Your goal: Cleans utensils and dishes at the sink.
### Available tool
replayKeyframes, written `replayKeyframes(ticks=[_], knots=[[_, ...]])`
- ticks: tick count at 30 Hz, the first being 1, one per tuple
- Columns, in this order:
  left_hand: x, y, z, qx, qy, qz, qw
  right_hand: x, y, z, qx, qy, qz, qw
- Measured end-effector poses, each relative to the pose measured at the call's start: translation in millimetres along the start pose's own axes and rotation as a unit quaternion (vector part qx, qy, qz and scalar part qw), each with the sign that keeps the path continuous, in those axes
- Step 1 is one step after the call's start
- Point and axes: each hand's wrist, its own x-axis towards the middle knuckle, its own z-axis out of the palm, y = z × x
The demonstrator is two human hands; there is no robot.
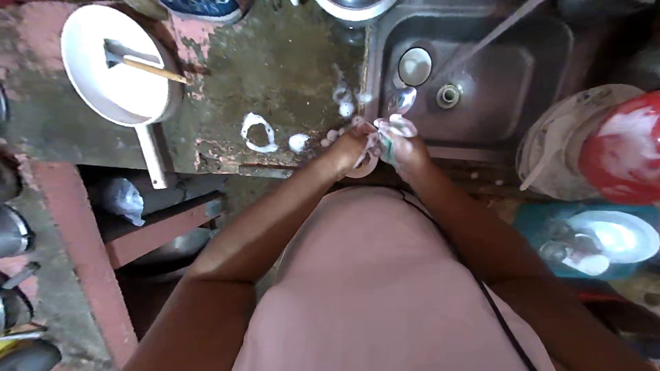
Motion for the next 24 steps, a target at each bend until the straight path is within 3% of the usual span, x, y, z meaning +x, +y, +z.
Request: replayKeyframes(ticks=[4, 8, 16, 20, 22, 24], knots=[[-8, -13, -22, -0.087, 0.028, 0.003, 0.996, -1, -6, 31, -0.046, 0.014, -0.056, 0.997], [-18, -15, -43, -0.083, 0.051, 0.052, 0.994, 0, -10, 60, -0.048, 0.017, -0.086, 0.995], [-23, -22, -76, -0.058, 0.021, 0.108, 0.992, -3, -11, 103, -0.066, 0.064, -0.094, 0.991], [-26, -20, -87, -0.075, -0.011, 0.115, 0.991, -8, -8, 105, -0.101, 0.095, -0.084, 0.987], [-27, -16, -93, -0.089, -0.028, 0.107, 0.99, -16, -11, 98, -0.076, 0.078, -0.069, 0.992], [-29, -12, -96, -0.088, -0.044, 0.098, 0.99, -22, -12, 87, 0.03, 0.058, -0.052, 0.997]])
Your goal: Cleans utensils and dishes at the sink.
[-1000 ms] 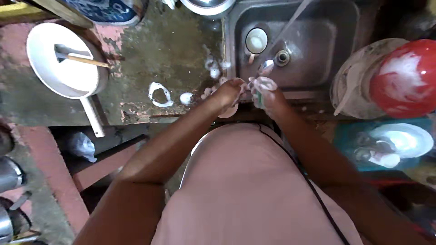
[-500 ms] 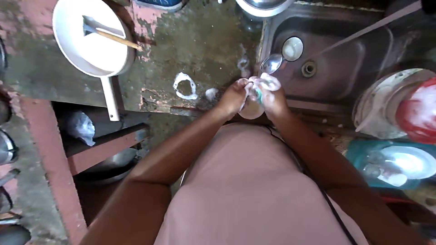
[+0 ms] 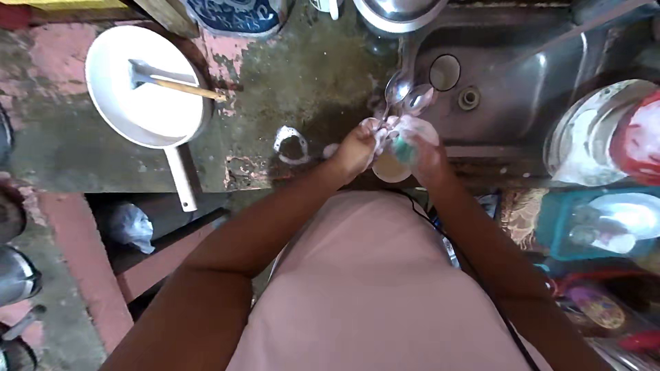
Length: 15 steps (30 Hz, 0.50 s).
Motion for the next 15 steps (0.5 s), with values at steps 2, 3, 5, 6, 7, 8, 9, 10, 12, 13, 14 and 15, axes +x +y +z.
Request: replayKeyframes(ticks=[2, 3, 5, 6, 7, 8, 9, 10, 12, 13, 14, 15], knots=[[-1, 2, 0, 0.003, -0.011, -0.012, 1.0, 1, -1, -14, 0.114, 0.014, 0.019, 0.993], [-2, 2, 0, -0.001, -0.02, -0.021, 1.0, 5, 0, -22, 0.149, 0.033, 0.011, 0.988], [-4, 2, 4, -0.023, -0.031, -0.049, 0.998, 13, -2, -38, 0.193, 0.061, -0.004, 0.979], [-5, 2, 8, -0.036, -0.041, -0.067, 0.996, 15, -6, -42, 0.207, 0.063, -0.005, 0.976], [-6, 3, 12, -0.046, -0.055, -0.086, 0.994, 18, -11, -45, 0.227, 0.034, -0.01, 0.973], [-6, 3, 18, -0.061, -0.074, -0.105, 0.99, 20, -14, -46, 0.252, -0.013, -0.012, 0.968], [-6, 3, 24, -0.082, -0.091, -0.123, 0.985, 20, -19, -43, 0.279, -0.056, -0.004, 0.959], [-5, 2, 31, -0.107, -0.11, -0.142, 0.978, 19, -27, -37, 0.312, -0.085, 0.019, 0.946], [-3, 1, 44, -0.144, -0.134, -0.169, 0.966, 21, -43, -31, 0.388, -0.117, 0.056, 0.913], [0, 2, 50, -0.152, -0.134, -0.175, 0.963, 25, -45, -34, 0.422, -0.142, 0.05, 0.894], [2, 4, 56, -0.149, -0.128, -0.18, 0.964, 28, -47, -37, 0.423, -0.16, 0.034, 0.891], [2, 6, 61, -0.142, -0.126, -0.181, 0.965, 28, -48, -39, 0.397, -0.174, 0.019, 0.901]])
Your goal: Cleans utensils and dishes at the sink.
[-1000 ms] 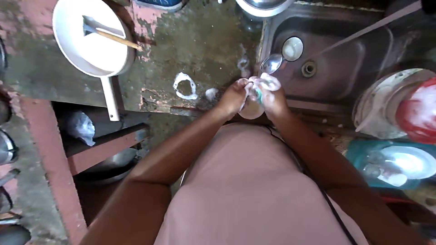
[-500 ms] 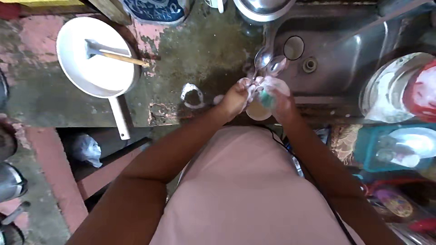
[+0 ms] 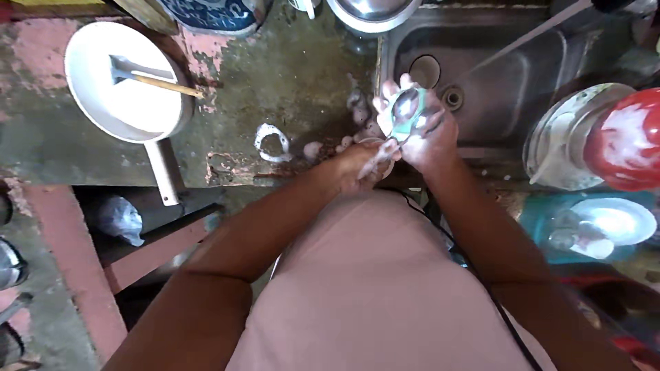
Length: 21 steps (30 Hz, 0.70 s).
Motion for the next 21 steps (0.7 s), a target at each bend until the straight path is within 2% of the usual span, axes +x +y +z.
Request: replayKeyframes(ticks=[2, 5, 8, 9, 11, 13, 14, 16, 17, 18, 20, 21], knots=[[2, 1, 8, 0.018, -0.009, 0.007, 1.0, -4, -11, -1, -0.038, -0.013, 0.03, 0.999], [7, -3, 16, 0.03, -0.004, 0.008, 1.0, 0, -31, -16, 0.005, -0.041, 0.062, 0.997], [10, -7, 27, 0.039, 0.002, 0.03, 0.999, -6, -38, -8, 0.012, -0.035, 0.114, 0.993], [10, -9, 28, 0.053, 0.01, 0.04, 0.998, -7, -44, -10, -0.004, -0.04, 0.14, 0.989], [9, -15, 26, 0.104, 0.047, 0.057, 0.992, -8, -61, -12, -0.128, 0.0, 0.149, 0.98], [5, -16, 25, 0.173, 0.125, 0.059, 0.975, -6, -72, -3, -0.276, 0.088, 0.084, 0.953], [4, -17, 24, 0.193, 0.157, 0.055, 0.967, -4, -77, -2, -0.313, 0.099, 0.03, 0.944], [2, -22, 15, 0.183, 0.188, 0.05, 0.964, 1, -85, -3, -0.381, 0.062, -0.104, 0.917], [0, -24, 11, 0.167, 0.185, 0.049, 0.967, 3, -84, -1, -0.45, 0.041, -0.176, 0.875], [-2, -25, 9, 0.151, 0.176, 0.048, 0.972, 1, -80, 3, -0.543, 0.022, -0.227, 0.809], [-7, -25, 10, 0.114, 0.159, 0.049, 0.979, -8, -60, 16, -0.728, 0.006, -0.265, 0.632], [-9, -24, 13, 0.101, 0.156, 0.053, 0.981, -12, -47, 18, -0.78, -0.011, -0.265, 0.566]])
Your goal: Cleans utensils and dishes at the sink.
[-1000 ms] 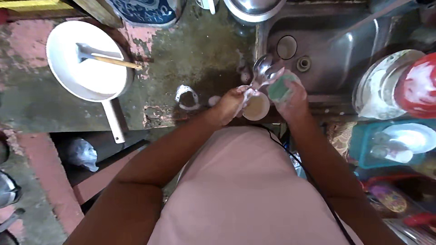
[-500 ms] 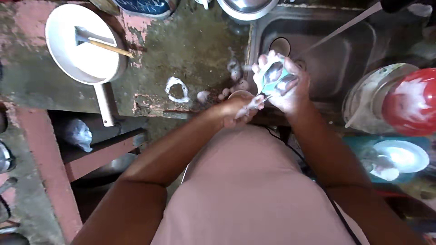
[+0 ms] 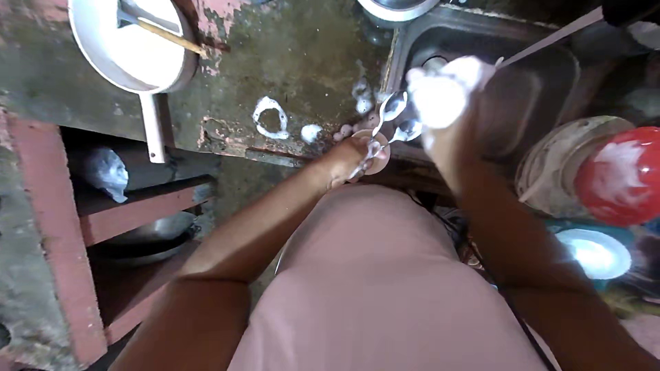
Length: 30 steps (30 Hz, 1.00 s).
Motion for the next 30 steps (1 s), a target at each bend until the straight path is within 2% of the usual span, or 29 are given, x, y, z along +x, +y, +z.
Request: replayKeyframes(ticks=[3, 5, 8, 11, 15, 20, 22, 25, 27, 30], knots=[[-11, 7, 1, 0.014, 0.022, 0.007, 1.0, -18, -16, 38, -0.139, -0.092, -0.065, 0.984], [-16, 5, -6, 0.058, 0.04, 0.02, 0.997, -12, -19, 53, -0.142, -0.129, -0.057, 0.98], [-24, 1, -23, 0.104, 0.043, 0.043, 0.993, -1, -32, 63, -0.077, -0.104, -0.012, 0.992], [-34, 0, -34, 0.141, 0.033, 0.061, 0.988, 0, -50, 74, -0.135, -0.115, -0.027, 0.984], [-40, 1, -45, 0.188, 0.027, 0.069, 0.979, 15, -64, 84, -0.17, -0.092, 0.067, 0.979], [-48, -11, -68, 0.205, 0.019, 0.081, 0.975, 18, -70, 93, -0.093, -0.131, 0.097, 0.982], [-56, -14, -79, 0.204, 0.028, 0.091, 0.974, 23, -55, 81, -0.063, -0.08, 0.087, 0.991], [-64, -15, -86, 0.15, 0.049, 0.082, 0.984, 19, -47, 70, -0.008, 0.06, 0.025, 0.998], [-65, -15, -84, 0.096, 0.059, 0.054, 0.992, 2, -64, 68, -0.022, 0.022, -0.006, 0.999], [-62, -14, -71, 0.059, 0.057, 0.063, 0.995, -17, -77, 78, -0.159, -0.119, -0.038, 0.979]])
